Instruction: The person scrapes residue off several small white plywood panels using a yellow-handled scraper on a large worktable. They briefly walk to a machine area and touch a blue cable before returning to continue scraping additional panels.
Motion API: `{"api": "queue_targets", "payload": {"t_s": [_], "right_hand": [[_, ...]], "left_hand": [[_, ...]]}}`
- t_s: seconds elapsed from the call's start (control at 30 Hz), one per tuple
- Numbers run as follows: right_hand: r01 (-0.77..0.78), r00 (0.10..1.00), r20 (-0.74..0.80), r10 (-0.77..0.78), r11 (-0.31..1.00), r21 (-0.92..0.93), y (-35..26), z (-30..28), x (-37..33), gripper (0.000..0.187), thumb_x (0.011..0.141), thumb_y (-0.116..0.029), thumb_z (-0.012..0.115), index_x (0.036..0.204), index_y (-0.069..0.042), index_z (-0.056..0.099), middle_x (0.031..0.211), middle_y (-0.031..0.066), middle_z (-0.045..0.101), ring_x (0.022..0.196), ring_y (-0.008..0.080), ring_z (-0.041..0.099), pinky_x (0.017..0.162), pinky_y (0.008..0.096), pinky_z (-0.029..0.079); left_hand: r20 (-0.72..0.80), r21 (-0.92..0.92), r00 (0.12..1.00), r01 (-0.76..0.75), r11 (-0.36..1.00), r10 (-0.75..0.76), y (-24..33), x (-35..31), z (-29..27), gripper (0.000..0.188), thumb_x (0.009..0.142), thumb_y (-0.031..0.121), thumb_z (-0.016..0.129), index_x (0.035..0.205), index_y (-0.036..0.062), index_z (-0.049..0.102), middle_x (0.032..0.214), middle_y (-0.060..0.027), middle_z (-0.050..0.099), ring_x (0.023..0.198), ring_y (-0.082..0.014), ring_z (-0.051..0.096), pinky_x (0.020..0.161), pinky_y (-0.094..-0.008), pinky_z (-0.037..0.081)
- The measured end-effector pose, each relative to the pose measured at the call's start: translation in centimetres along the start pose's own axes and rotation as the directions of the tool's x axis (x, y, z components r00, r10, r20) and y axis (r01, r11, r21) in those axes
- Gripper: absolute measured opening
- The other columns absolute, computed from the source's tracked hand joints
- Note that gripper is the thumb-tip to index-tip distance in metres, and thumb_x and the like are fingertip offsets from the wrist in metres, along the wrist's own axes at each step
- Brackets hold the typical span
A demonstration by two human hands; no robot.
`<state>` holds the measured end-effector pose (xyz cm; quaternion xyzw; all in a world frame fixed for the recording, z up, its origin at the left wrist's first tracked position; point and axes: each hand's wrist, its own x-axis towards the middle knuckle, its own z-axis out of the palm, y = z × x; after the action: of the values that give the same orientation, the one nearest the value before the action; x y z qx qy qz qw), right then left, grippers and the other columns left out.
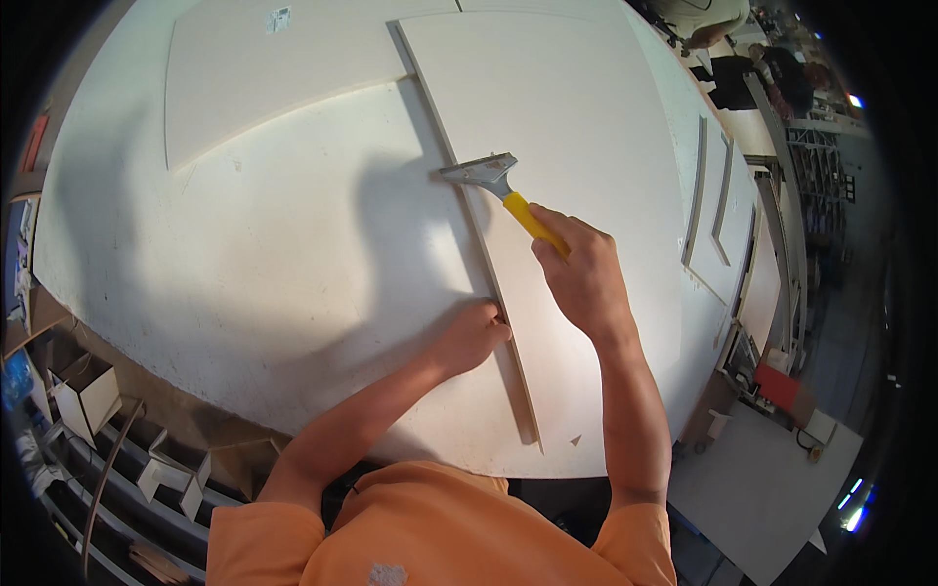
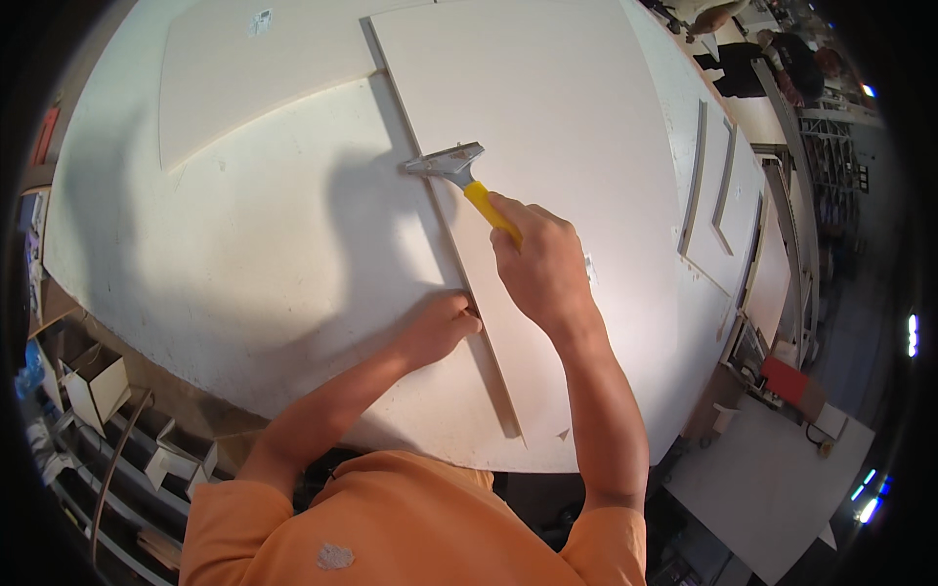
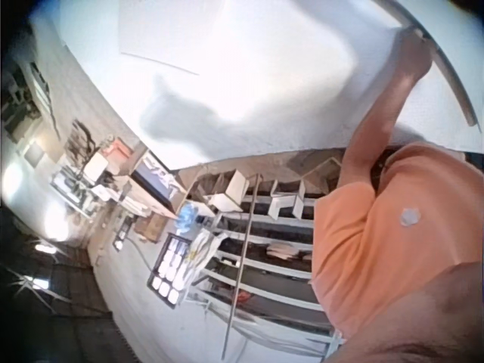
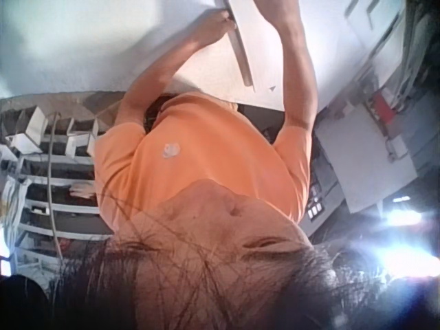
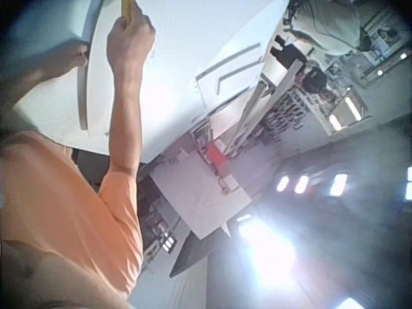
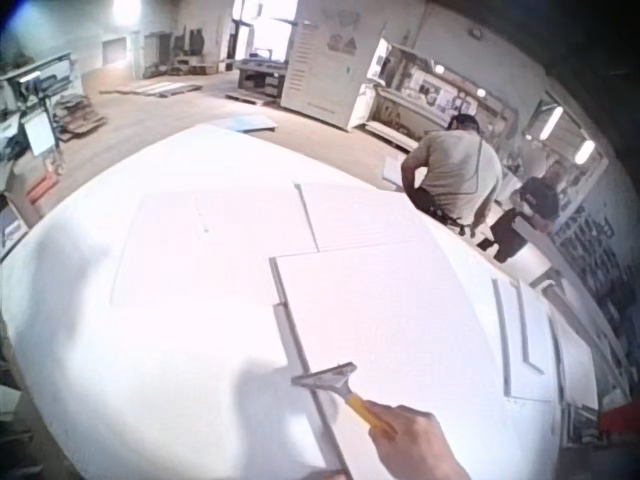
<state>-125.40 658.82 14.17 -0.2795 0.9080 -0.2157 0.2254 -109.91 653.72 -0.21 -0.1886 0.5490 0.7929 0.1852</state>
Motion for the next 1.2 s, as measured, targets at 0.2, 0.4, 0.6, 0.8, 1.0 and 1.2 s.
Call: {"api": "queue_targets", "payload": {"t_s": [0.2,0.4,0.6,0.8,1.0,1.2], "right_hand": [[0.059,0.997,-0.041,-0.06,0.998,-0.021,-1.6,0.3,4.8,0.038,0.094,-0.007,0.065,0.131,-0.002,0.068,0.115,0.0201,0.074,0.094,0.0292,0.072,0.09,0.0363,0.055],[0.045,0.998,-0.034,-0.046,0.999,-0.018,-4.2,0.0,10.4,0.039,0.093,-0.009,0.065,0.131,-0.004,0.068,0.11,0.0194,0.075,0.086,0.0258,0.07,0.085,0.0346,0.054],[0.029,0.999,-0.043,-0.03,0.999,-0.041,-6.6,0.2,15.1,0.039,0.093,-0.011,0.063,0.131,-0.003,0.069,0.107,0.02,0.074,0.085,0.0249,0.069,0.083,0.0344,0.054],[0.095,0.987,-0.123,-0.102,0.994,-0.056,-7.6,1.2,19.3,0.042,0.09,-0.007,0.056,0.13,-0.003,0.068,0.098,0.0234,0.075,0.077,0.036,0.071,0.077,0.0407,0.057],[0.21,0.95,-0.249,-0.188,0.976,0.062,-8.3,2.5,21.5,0.041,0.093,-0.015,0.059,0.132,-0.004,0.067,0.102,0.0214,0.074,0.079,0.0285,0.067,0.079,0.0377,0.055],[0.443,0.846,-0.365,-0.39,0.894,0.072,-5.7,-0.1,8.8,0.035,0.093,-0.002,0.066,0.128,-0.001,0.066,0.1,0.0178,0.07,0.075,0.028,0.067,0.07,0.0339,0.054]], "left_hand": [[0.068,0.042,0.995,0.075,0.996,-0.077,-0.3,0.8,-0.4,0.034,0.095,0.022,0.058,0.116,-0.0047,0.064,0.086,-0.0044,0.061,0.082,-0.013,0.055,0.078,-0.0333,0.047],[0.104,0.025,0.992,0.068,0.997,-0.07,-0.1,0.8,-0.6,0.038,0.097,0.026,0.058,0.118,-0.0058,0.063,0.088,-0.0067,0.062,0.081,-0.0143,0.057,0.076,-0.0335,0.047],[0.086,0.024,0.994,0.059,0.998,-0.06,0.1,0.6,-0.7,0.035,0.098,0.028,0.058,0.105,-0.0064,0.062,0.077,-0.0099,0.062,0.071,-0.0174,0.058,0.067,-0.0374,0.047],[0.087,0.036,0.996,0.03,0.999,-0.033,-0.2,0.7,-0.6,0.037,0.098,0.028,0.058,0.105,-0.0078,0.062,0.08,-0.0116,0.063,0.073,-0.0192,0.058,0.068,-0.0376,0.047],[0.078,0.046,0.997,0.008,0.999,-0.012,-1.1,1.0,-0.3,0.036,0.098,0.027,0.058,0.104,-0.0076,0.064,0.086,-0.0145,0.066,0.079,-0.0213,0.062,0.073,-0.0369,0.049],[-0.19,0.206,0.97,-0.109,0.972,0.149,0.8,-1.5,-4.2,0.028,0.1,0.02,0.054,0.101,-0.0056,0.067,0.093,-0.0139,0.075,0.09,-0.0192,0.069,0.083,-0.0335,0.052]]}}
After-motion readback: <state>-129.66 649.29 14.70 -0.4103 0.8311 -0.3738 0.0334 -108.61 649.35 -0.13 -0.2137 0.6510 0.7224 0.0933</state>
